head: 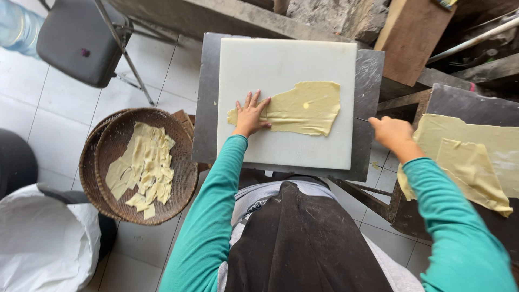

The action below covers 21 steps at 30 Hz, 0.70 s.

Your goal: The person places thin sheets of dough onto a white cutting board, cuts them into strips with a knife, and transfers the cut pieces into a woven basket. The process is repeated with multiple sheets of dough.

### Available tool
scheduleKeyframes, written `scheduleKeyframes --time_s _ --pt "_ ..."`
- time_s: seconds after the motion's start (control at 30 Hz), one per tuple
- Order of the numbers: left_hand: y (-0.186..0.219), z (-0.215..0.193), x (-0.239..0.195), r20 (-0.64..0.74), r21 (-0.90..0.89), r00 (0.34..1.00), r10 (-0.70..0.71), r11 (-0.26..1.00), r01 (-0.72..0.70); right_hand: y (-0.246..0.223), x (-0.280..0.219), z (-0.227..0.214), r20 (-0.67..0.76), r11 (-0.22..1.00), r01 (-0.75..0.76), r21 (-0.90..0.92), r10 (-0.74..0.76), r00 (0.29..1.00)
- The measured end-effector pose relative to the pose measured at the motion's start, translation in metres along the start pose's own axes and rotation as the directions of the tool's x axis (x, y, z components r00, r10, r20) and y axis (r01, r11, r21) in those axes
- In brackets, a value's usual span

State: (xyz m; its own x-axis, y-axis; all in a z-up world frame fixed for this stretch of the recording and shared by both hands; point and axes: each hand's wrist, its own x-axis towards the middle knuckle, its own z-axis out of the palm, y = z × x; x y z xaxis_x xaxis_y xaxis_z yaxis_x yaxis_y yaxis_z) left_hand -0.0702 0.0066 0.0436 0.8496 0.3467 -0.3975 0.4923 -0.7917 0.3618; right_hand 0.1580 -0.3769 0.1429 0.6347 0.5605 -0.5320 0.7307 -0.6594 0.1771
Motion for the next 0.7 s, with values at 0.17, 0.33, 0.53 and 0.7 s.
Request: scheduleKeyframes --time_s 0.17,0.33,0.53,0.7 --pt "0.015 0.04 0.008 -0.247 0.056 0.963 0.11 0.993 -0.099 -0.126 0.061 0.002 -0.076 0.74 0.014 0.672 0.051 0.996" --pt "0.022 0.081 0.028 -0.304 0.133 0.934 0.187 0.979 -0.152 -0.25 0.133 0.003 -0.251 0.744 0.073 0.664 0.131 0.959" --pt "0.018 0.09 0.022 -0.383 0.097 0.9 0.208 0.978 -0.185 -0.277 0.008 0.064 -0.237 0.824 -0.005 0.567 0.168 0.957" --pt "0.034 0.079 0.019 -0.302 0.063 0.939 0.164 0.986 -0.152 -0.26 -0.044 0.07 -0.179 0.653 -0.02 0.757 0.236 0.955"
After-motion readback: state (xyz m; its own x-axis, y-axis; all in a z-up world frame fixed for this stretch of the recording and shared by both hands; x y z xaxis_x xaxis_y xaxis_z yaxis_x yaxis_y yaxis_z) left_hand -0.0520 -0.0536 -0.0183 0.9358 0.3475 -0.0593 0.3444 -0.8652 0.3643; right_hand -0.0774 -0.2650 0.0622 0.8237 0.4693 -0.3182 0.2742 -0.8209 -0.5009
